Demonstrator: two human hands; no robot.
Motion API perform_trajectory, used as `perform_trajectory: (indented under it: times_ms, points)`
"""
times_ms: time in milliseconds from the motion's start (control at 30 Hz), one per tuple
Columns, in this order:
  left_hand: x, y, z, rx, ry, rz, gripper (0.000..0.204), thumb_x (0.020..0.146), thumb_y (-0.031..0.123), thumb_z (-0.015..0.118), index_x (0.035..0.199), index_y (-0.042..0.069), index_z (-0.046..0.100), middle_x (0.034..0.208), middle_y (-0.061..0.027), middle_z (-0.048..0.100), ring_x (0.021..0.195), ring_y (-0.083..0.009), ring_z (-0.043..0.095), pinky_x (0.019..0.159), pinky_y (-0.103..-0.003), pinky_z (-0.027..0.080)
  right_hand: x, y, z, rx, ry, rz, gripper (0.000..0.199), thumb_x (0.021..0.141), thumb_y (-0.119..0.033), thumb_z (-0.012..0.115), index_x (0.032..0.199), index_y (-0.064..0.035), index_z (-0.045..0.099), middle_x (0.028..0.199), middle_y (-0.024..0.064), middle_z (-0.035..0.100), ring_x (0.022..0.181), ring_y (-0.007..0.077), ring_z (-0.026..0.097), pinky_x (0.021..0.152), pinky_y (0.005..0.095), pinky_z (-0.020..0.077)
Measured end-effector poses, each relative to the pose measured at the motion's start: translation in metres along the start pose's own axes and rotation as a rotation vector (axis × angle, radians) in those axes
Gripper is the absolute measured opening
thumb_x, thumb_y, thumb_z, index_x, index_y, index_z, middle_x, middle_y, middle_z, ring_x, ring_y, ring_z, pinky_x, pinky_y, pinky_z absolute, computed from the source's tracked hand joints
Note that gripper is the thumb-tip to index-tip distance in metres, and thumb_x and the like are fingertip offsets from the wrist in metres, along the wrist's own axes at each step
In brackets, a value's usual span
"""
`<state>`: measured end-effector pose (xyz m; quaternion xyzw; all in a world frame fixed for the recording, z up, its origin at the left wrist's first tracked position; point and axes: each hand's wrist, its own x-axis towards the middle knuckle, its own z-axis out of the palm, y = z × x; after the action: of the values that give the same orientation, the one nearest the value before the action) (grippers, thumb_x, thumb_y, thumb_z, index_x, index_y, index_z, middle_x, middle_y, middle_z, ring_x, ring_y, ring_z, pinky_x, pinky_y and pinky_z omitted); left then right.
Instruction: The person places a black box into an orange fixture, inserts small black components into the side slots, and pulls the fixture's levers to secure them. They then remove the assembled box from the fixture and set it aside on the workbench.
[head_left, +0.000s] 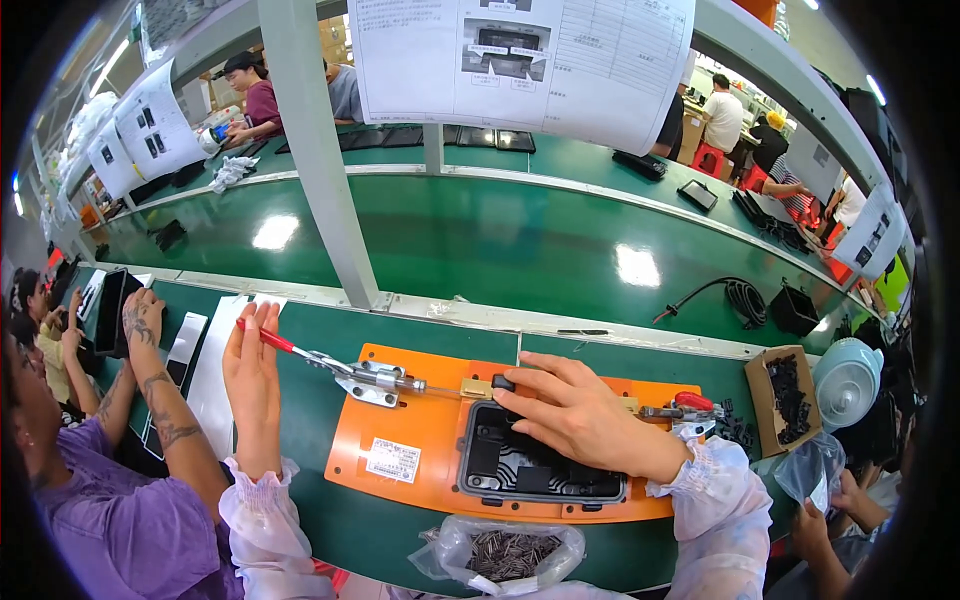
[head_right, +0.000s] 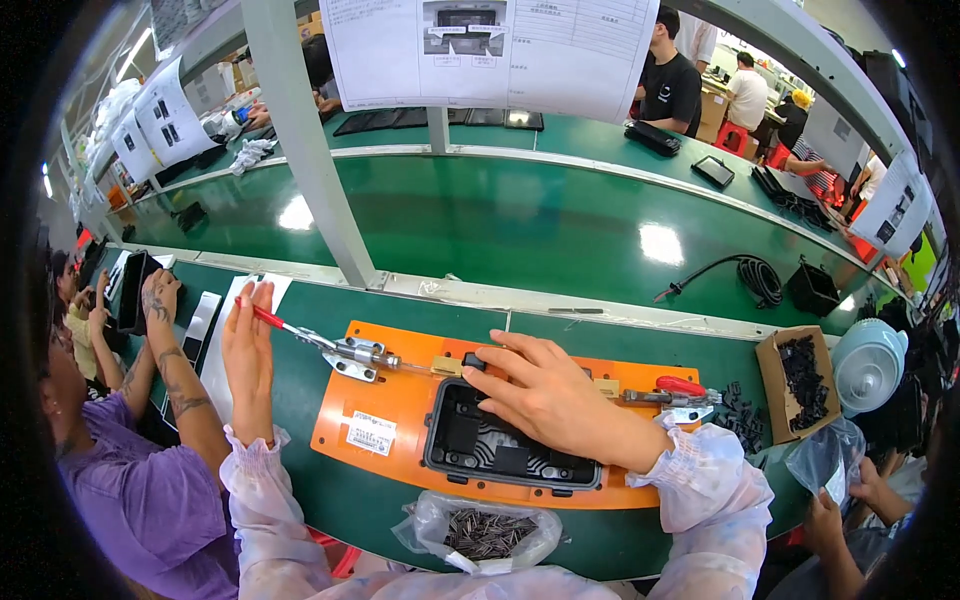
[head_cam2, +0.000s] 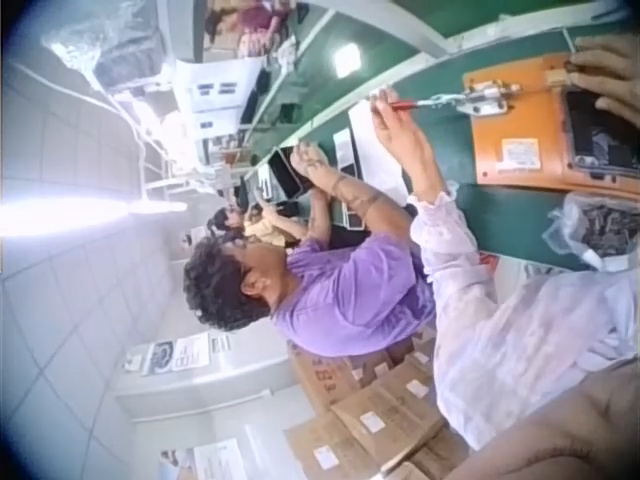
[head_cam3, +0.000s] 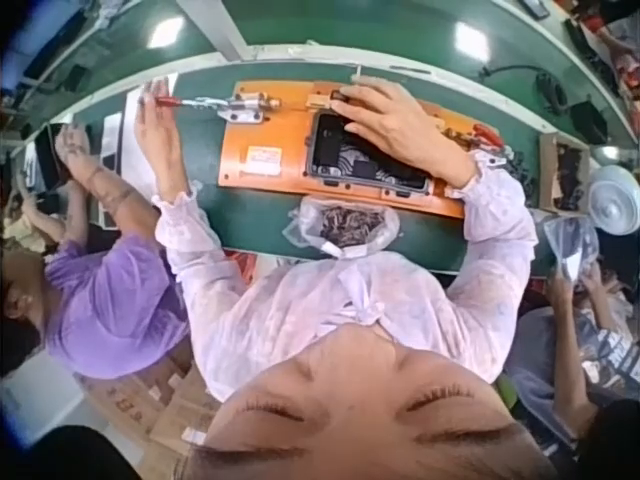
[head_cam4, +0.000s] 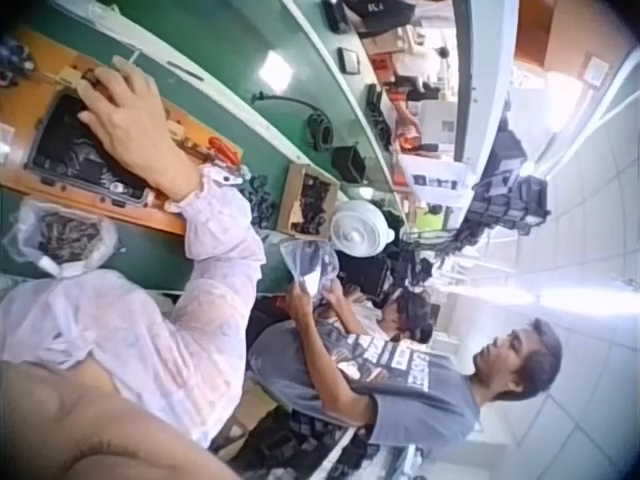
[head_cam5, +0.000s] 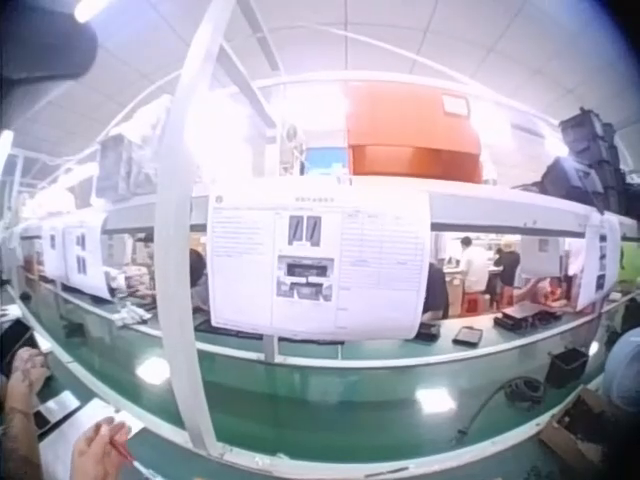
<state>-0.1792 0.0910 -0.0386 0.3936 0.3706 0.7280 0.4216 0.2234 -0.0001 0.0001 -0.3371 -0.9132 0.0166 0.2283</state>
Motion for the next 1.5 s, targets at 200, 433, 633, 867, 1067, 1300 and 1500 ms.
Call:
perform_trajectory:
  times_ms: [200,433,633,867,1067,1300,1500]
  points:
    - [-0.026,0.028,0.067,0.252,-0.141,0.255,0.04,0.11,0.023,0.043,0.14,-0.002,0.045,0.135,-0.0156,0.057,0.126,-0.0228,0.057,0.107,-0.035,0.045,0.001,0.005,-0.003,0.026,0.031,0.004,0.037,0.091,-0.022,0.071,0.125,-0.0089,0.066,0.129,0.0115,0.058,0.132,0.0391,0.047,0.103,0.0489,0.0438]
    - [-0.053,0.029,0.098,0.489,-0.306,0.367,0.032,0.106,0.008,0.045,0.136,-0.001,0.048,0.127,-0.0149,0.062,0.121,-0.0208,0.059,0.103,-0.033,0.045,-0.002,0.002,-0.002,0.024,0.022,0.006,0.035,0.089,-0.021,0.072,0.122,-0.009,0.068,0.129,0.0132,0.057,0.135,0.0421,0.043,0.105,0.0512,0.0413]
    - [-0.062,0.036,0.101,0.743,-0.379,0.524,0.033,0.101,0.004,0.054,0.133,0.0,0.051,0.124,-0.0168,0.063,0.113,-0.0284,0.064,0.096,-0.034,0.049,0.001,-0.003,-0.005,0.016,0.018,-0.003,0.031,0.089,-0.019,0.073,0.119,-0.0104,0.07,0.135,0.0132,0.056,0.138,0.042,0.041,0.105,0.0526,0.0404]
    - [-0.076,0.008,0.115,0.912,-0.754,0.829,0.042,0.087,-0.004,0.063,0.128,0.002,0.058,0.125,-0.0143,0.064,0.118,-0.0322,0.061,0.102,-0.044,0.046,0.004,-0.003,-0.006,0.002,0.012,0.026,0.033,0.087,-0.018,0.074,0.119,-0.0124,0.071,0.134,0.0129,0.057,0.137,0.0417,0.043,0.105,0.0522,0.0409]
    - [-0.082,0.003,0.117,0.958,-0.733,0.782,0.039,0.089,0.003,0.066,0.127,0.002,0.059,0.126,-0.0129,0.064,0.122,-0.0303,0.059,0.106,-0.048,0.042,0.002,-0.002,-0.001,-0.035,0.005,0.047,0.039,0.085,-0.016,0.076,0.123,-0.0157,0.071,0.137,0.0116,0.054,0.139,0.0394,0.04,0.109,0.0501,0.0402]
    - [-0.087,0.008,0.121,0.98,-0.72,0.76,0.041,0.09,0.009,0.068,0.129,0.005,0.059,0.125,-0.0125,0.065,0.12,-0.0286,0.061,0.108,-0.049,0.041,-0.002,-0.007,-0.003,-0.086,0.033,0.061,0.037,0.086,-0.023,0.076,0.121,-0.0135,0.071,0.136,0.0159,0.056,0.134,0.0402,0.046,0.105,0.0504,0.0425]
    - [-0.083,0.003,0.118,1.109,-0.695,0.929,0.042,0.087,0.012,0.072,0.127,0.006,0.061,0.116,-0.0112,0.068,0.114,-0.0262,0.064,0.107,-0.049,0.041,-0.003,-0.006,-0.001,-0.083,0.045,0.047,0.039,0.086,-0.025,0.077,0.122,-0.0132,0.07,0.136,0.0166,0.055,0.134,0.0395,0.046,0.105,0.0503,0.0422]
